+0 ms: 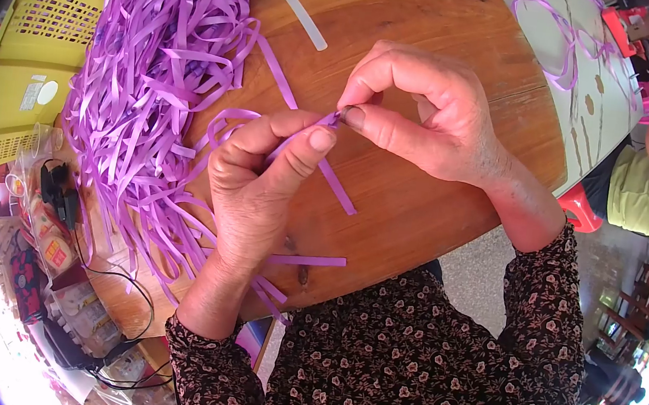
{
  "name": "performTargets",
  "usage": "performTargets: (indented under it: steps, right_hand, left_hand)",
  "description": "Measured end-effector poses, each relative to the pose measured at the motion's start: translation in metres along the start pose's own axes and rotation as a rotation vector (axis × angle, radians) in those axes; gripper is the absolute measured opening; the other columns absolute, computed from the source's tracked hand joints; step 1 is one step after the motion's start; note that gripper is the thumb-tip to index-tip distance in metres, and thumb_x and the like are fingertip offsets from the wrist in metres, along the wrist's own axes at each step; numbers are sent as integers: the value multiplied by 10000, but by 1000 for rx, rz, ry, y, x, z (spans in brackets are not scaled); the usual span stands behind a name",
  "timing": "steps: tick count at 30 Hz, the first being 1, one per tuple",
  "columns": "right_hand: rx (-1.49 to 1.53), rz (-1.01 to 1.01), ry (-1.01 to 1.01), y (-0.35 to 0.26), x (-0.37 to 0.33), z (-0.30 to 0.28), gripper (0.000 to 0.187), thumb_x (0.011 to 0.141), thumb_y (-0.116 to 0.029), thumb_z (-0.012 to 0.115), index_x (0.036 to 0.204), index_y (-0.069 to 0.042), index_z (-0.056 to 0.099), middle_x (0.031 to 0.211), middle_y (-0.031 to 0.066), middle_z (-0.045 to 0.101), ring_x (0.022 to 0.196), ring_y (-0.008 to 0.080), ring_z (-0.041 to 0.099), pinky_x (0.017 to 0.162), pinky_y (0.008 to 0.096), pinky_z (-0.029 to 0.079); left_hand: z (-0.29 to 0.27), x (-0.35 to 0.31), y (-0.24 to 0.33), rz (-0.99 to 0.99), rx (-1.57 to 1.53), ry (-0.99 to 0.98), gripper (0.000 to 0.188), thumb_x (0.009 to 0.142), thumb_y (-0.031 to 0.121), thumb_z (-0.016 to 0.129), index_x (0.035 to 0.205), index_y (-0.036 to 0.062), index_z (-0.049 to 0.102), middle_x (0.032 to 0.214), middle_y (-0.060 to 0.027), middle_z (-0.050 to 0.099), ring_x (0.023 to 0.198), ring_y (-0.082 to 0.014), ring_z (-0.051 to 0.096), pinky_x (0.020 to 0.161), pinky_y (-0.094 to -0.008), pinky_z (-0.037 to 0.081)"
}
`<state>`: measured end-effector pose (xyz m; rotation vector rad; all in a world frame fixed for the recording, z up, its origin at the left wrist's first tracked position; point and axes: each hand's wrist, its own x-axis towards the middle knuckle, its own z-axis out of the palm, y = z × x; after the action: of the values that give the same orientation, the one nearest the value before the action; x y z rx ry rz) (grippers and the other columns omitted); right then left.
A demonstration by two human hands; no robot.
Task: The person ties knots in purple ribbons by hand, working through them one at a time from a large pile. They pull a ribbon, fold and knot it, and then slide the finished piece onto a plastic tube.
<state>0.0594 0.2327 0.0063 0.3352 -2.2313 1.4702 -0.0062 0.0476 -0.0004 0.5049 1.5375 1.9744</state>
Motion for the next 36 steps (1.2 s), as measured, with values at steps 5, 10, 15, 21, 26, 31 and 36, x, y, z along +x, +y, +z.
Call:
performTargets:
  steps: [5,10,15,21,26,31,36]
  right_hand:
    - [-14,-13,10,2,0,-1,82,787,14,663,836,-12,603,784,62,611,729,150,566,646,263,442]
    - [-143,-103,10,3,3,-1,177,765,-34,702,929,-15,639,828,69,617,752,183,583,661,291,457]
    - [-356,-367,44,6,5,2,376,700,-130,754,1052,-34,662,871,53,614,770,205,575,669,317,457]
    - [-515,-366,-60,8,-5,7,358,651,-123,748,994,-44,681,812,19,589,730,187,535,656,311,427]
    - [-537,-346,-43,9,-6,3,249,664,-110,729,896,-40,669,798,27,580,724,200,533,647,324,430]
    - [-498,-332,-20,7,-4,6,183,678,-115,714,824,-34,638,780,33,560,727,210,532,645,339,430]
    - [-610,-294,-59,3,-2,1,143,675,-89,710,775,-46,618,765,25,542,735,203,525,666,337,409]
  left_hand:
    - [-4,1,-3,-32,-33,-12,106,874,70,639,961,21,675,825,44,627,750,-16,503,687,-160,396]
    - [-7,2,-5,-19,-51,28,113,879,72,632,969,14,670,825,41,625,751,-18,497,688,-165,392]
    - [1,2,-7,43,26,12,121,892,55,609,988,3,663,858,14,646,773,-30,529,695,-170,415]
    - [2,3,-8,57,46,-49,125,902,30,585,996,-17,651,852,-11,650,778,-38,545,700,-166,425]
    - [0,6,-11,134,252,-31,88,896,27,590,945,-24,644,763,9,600,697,-37,498,642,-175,407]
    - [-4,7,-13,335,505,-12,26,859,6,630,879,-7,639,694,36,538,626,-24,415,549,-179,347]
    - [-5,7,-7,336,547,47,13,847,-7,638,859,-2,642,669,56,497,592,-17,382,514,-174,310]
